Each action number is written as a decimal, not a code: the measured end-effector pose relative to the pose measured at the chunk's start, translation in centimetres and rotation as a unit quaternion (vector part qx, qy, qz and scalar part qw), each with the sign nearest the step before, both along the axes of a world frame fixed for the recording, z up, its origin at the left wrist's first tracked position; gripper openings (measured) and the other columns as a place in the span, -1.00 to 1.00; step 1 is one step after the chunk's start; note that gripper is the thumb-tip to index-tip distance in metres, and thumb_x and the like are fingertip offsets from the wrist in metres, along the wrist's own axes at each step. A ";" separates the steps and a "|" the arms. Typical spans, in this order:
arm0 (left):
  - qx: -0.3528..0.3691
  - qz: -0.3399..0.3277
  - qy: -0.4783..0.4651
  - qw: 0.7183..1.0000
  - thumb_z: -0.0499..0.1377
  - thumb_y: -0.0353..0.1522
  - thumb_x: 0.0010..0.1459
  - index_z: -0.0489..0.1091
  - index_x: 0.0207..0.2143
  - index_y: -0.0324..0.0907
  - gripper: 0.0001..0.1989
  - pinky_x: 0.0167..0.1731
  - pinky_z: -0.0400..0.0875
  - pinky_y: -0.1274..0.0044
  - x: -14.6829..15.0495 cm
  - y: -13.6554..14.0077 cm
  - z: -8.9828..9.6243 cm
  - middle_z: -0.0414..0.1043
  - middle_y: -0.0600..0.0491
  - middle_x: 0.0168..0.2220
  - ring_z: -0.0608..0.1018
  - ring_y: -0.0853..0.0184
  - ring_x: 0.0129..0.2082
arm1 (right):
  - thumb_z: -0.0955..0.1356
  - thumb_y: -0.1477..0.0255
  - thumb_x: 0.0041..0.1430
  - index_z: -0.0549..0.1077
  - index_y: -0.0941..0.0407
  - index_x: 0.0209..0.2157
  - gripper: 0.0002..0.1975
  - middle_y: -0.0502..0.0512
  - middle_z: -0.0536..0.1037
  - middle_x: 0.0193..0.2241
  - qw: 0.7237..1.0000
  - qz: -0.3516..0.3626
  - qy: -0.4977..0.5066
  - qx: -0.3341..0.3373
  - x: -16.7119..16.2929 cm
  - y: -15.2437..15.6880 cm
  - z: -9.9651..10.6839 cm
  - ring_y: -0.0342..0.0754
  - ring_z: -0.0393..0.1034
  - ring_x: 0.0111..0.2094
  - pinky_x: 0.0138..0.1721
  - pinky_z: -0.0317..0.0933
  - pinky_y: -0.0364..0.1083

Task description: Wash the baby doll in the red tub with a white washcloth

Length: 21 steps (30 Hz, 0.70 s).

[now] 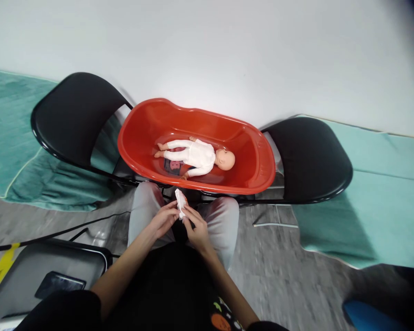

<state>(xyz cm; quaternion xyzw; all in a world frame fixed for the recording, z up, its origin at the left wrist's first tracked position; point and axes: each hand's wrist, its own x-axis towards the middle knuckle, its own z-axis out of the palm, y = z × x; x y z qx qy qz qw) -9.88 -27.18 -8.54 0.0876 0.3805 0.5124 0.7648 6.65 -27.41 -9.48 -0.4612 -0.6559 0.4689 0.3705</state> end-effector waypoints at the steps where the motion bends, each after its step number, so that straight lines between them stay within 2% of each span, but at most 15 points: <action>1: 0.004 -0.001 -0.001 1.000 0.34 -0.53 -0.04 0.59 -0.06 -0.23 -0.59 -0.06 0.39 0.57 0.0 0.0 -0.1 0.57 -0.07 -0.01 0.56 0.33 -0.10 | 0.34 0.33 0.31 0.58 -0.06 0.08 -0.66 0.08 0.50 0.14 1.000 0.004 -0.006 0.008 -0.1 -0.1 -0.1 0.08 0.36 0.20 0.29 0.20 0.11; 4: 0.013 -0.005 0.002 1.000 0.34 -0.39 0.10 0.57 0.00 -0.20 -0.63 -0.02 0.38 0.53 -0.1 -0.1 -0.4 0.55 -0.08 0.05 0.55 0.27 -0.03 | 0.34 0.34 0.30 0.54 -0.05 0.12 -0.62 0.12 0.46 0.18 0.998 0.014 -0.037 0.042 -0.5 -0.5 -0.4 0.09 0.31 0.22 0.29 0.18 0.11; 7: 0.006 0.000 0.025 1.000 0.40 -0.36 0.06 0.55 0.05 -0.18 -0.55 0.00 0.36 0.51 -0.1 -0.2 -0.5 0.55 -0.08 0.04 0.55 0.25 -0.02 | 0.35 0.34 0.28 0.55 0.00 0.11 -0.62 0.19 0.47 0.13 0.997 0.020 -0.052 0.050 -0.7 -1.0 -0.3 0.09 0.34 0.15 0.23 0.23 0.08; 11: -0.029 -0.009 0.085 0.996 0.48 -0.41 -0.12 0.56 0.04 -0.22 -0.41 -0.08 0.36 0.52 -0.1 -0.4 -0.3 0.57 -0.09 0.01 0.57 0.25 -0.08 | 0.25 0.33 0.39 0.60 0.08 -0.08 -0.70 0.14 0.57 -0.19 0.999 0.028 -0.017 -0.017 -0.6 -0.9 -0.1 -0.02 0.46 -0.13 -0.01 0.34 -0.05; 13: -0.033 -0.037 0.102 0.994 0.48 -0.43 -0.17 0.56 0.04 -0.23 -0.38 -0.11 0.36 0.52 -0.3 -0.5 0.0 0.58 -0.09 0.00 0.57 0.26 -0.13 | 0.24 0.32 0.40 0.58 0.10 -0.17 -0.70 0.11 0.57 -0.26 0.999 -0.003 -0.003 -0.040 -0.3 -0.5 -0.2 -0.05 0.47 -0.21 -0.10 0.35 -0.08; 16: -0.011 -0.091 0.117 0.989 0.44 -0.47 -0.19 0.56 0.04 -0.22 -0.37 -0.10 0.36 0.50 -0.5 -0.5 0.6 0.60 -0.07 -0.02 0.58 0.25 -0.14 | 0.29 0.29 0.36 0.54 0.12 -0.07 -0.73 0.16 0.55 -0.14 0.995 -0.089 0.013 -0.035 0.7 0.5 -0.9 -0.02 0.46 -0.13 -0.10 0.37 -0.08; 18: 0.012 -0.126 0.127 0.984 0.40 -0.49 -0.17 0.56 0.05 -0.22 -0.38 -0.07 0.36 0.48 -0.6 -0.4 1.0 0.60 -0.06 -0.02 0.58 0.23 -0.12 | 0.33 0.27 0.32 0.48 0.11 0.07 -0.64 0.21 0.49 0.00 0.993 -0.115 0.015 -0.025 1.5 1.3 -1.3 0.01 0.43 -0.01 -0.03 0.37 -0.05; 21: 0.048 -0.168 0.144 0.974 0.34 -0.51 -0.15 0.55 0.05 -0.20 -0.40 0.00 0.34 0.45 -0.6 -0.4 1.3 0.59 -0.03 0.01 0.56 0.20 -0.04 | 0.36 0.25 0.28 0.43 0.08 0.17 -0.54 0.22 0.44 0.12 0.997 -0.063 0.020 -0.045 2.7 2.4 -1.4 0.04 0.36 0.11 0.09 0.32 -0.01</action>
